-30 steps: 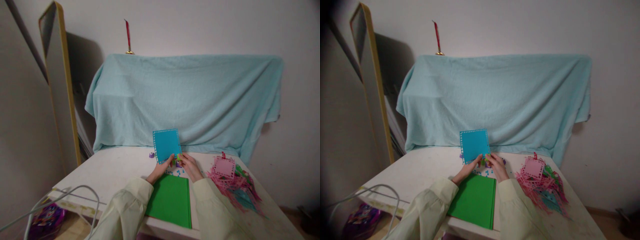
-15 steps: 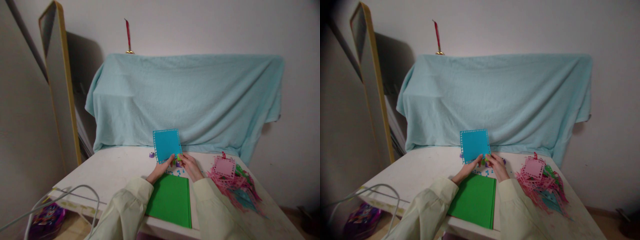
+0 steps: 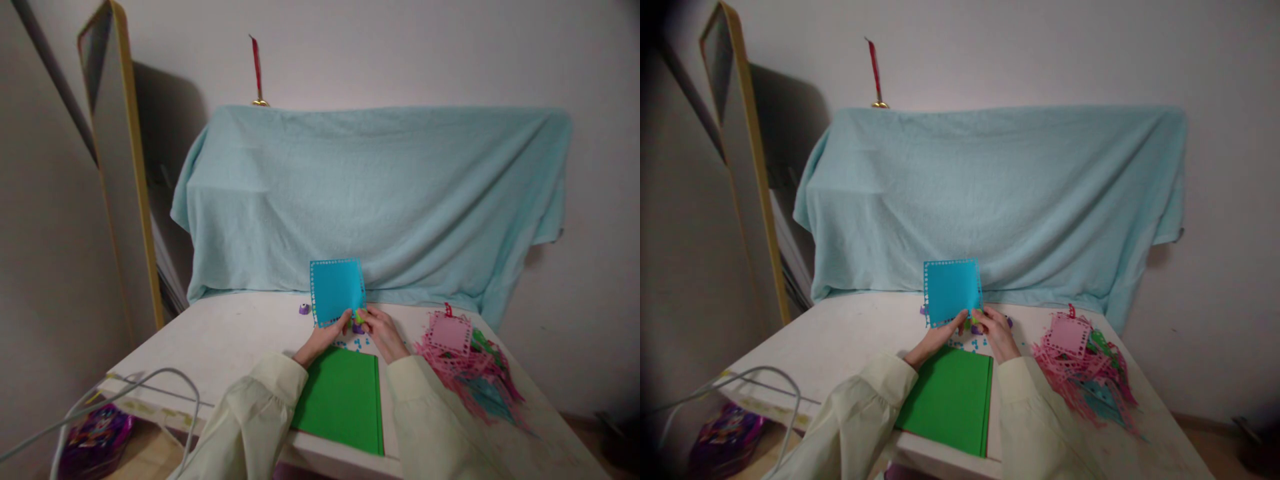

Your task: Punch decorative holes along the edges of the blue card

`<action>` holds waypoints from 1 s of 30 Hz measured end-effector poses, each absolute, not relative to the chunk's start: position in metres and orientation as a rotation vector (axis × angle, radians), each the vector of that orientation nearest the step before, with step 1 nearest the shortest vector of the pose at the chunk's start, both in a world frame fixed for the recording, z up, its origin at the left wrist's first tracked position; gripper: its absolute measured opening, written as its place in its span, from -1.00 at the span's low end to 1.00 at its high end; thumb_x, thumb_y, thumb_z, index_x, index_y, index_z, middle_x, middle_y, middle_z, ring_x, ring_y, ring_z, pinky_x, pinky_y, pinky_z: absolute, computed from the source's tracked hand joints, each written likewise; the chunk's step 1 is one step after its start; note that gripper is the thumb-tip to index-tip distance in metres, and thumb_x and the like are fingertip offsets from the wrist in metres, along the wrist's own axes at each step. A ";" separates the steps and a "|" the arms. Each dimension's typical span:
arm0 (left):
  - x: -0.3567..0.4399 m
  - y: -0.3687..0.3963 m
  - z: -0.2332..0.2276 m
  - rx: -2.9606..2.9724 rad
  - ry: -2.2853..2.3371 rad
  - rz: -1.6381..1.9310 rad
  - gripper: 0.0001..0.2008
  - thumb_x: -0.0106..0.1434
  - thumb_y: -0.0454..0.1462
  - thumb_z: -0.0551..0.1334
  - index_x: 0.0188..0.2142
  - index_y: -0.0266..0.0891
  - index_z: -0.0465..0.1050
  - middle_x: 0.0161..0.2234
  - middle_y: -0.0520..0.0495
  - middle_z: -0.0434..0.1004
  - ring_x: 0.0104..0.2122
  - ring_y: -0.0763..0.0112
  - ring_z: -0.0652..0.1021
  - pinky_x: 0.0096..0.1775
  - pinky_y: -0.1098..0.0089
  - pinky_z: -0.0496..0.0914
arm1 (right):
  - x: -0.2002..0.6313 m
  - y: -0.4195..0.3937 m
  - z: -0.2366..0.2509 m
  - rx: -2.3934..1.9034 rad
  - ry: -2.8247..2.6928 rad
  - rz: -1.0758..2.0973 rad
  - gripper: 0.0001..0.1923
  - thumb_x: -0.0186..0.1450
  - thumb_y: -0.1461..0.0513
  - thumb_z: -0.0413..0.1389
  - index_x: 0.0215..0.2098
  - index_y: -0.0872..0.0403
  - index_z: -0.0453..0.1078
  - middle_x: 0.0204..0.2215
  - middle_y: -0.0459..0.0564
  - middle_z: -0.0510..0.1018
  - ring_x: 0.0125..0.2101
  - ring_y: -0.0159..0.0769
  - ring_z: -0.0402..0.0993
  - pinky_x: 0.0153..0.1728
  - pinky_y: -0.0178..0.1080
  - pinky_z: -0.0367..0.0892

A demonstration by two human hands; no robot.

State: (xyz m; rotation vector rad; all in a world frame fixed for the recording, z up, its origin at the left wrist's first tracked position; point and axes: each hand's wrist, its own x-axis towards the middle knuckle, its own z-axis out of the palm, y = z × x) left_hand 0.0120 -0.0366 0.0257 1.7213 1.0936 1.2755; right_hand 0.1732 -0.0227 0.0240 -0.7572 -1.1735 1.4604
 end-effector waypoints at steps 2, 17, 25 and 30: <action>0.013 -0.039 0.028 1.748 1.069 1.268 -0.47 0.33 0.00 0.01 -0.70 -0.21 0.20 -0.63 0.02 0.28 -0.54 0.42 0.35 -0.31 0.36 0.27 | 0.172 -0.023 0.022 -0.766 -1.146 1.435 -0.79 0.08 0.14 0.29 -0.40 0.10 0.45 -0.50 -0.10 0.41 -0.56 -0.45 0.14 -0.55 -0.31 0.01; 0.013 -0.024 0.014 1.649 1.051 1.191 -0.45 0.26 0.12 0.03 -0.60 -0.26 0.36 -0.62 -0.03 0.41 -0.53 0.36 0.44 -0.30 0.36 0.32 | 0.161 -0.021 0.018 -0.718 -1.069 1.468 -0.76 0.02 0.16 0.32 -0.39 0.11 0.46 -0.53 -0.14 0.39 -0.62 -0.52 0.06 -0.60 -0.35 0.01; 0.022 -0.025 0.017 1.515 0.674 1.018 -0.50 0.14 0.12 0.20 -0.51 -0.31 0.43 -0.48 -0.12 0.48 -0.45 0.35 0.47 -0.28 0.35 0.36 | 0.152 -0.028 0.017 -0.762 -1.158 1.458 -0.71 0.02 0.10 0.29 -0.35 0.09 0.44 -0.58 -0.13 0.44 -0.69 -0.46 0.17 -0.66 -0.33 0.12; 0.026 -0.021 0.013 1.419 0.611 1.110 -0.57 0.14 0.05 0.25 -0.49 -0.31 0.42 -0.45 -0.07 0.44 -0.41 0.37 0.43 -0.25 0.35 0.32 | 0.151 -0.031 0.020 -0.793 -1.128 1.391 -0.73 0.03 0.12 0.30 -0.36 0.09 0.45 -0.55 -0.12 0.46 -0.65 -0.45 0.21 -0.60 -0.33 0.19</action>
